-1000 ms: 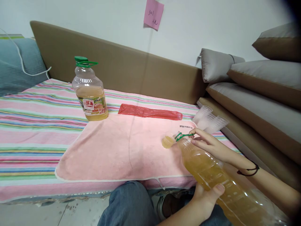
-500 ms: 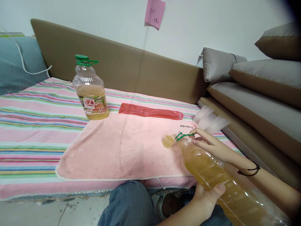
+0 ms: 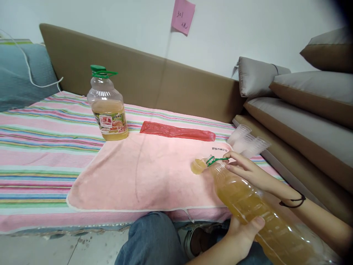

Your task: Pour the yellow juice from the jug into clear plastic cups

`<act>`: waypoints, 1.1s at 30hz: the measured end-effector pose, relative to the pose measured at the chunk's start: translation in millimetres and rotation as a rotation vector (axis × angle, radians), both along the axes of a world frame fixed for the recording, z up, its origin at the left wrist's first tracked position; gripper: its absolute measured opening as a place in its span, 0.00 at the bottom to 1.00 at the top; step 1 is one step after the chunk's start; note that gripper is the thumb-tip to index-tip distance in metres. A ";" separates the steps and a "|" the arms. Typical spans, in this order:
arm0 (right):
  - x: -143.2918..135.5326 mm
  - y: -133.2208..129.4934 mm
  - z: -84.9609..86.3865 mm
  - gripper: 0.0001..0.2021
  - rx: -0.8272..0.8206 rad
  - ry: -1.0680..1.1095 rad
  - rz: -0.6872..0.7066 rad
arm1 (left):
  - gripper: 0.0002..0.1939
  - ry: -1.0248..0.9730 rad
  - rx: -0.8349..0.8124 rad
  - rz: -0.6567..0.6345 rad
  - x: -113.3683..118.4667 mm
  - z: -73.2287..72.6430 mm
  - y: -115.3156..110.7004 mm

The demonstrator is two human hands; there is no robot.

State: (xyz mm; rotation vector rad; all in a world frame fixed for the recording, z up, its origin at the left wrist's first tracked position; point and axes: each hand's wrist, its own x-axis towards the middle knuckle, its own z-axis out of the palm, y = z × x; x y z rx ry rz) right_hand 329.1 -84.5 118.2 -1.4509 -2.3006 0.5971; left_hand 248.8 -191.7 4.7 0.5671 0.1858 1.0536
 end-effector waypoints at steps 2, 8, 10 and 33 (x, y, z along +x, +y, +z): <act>0.3 0.2 0.1 0.16 -0.002 -0.002 0.001 | 0.38 -0.013 0.001 0.022 0.4 -0.4 0.2; 1.8 1.5 -0.8 0.16 -0.025 0.007 0.004 | 0.37 -0.049 0.037 0.037 2.3 -2.4 -0.2; 1.9 1.8 -0.6 0.16 -0.028 0.012 0.008 | 0.38 -0.046 0.027 0.029 2.4 -2.3 0.5; -7.6 5.1 28.7 0.13 0.127 0.207 0.017 | 0.34 0.021 0.245 0.108 -21.3 25.4 29.8</act>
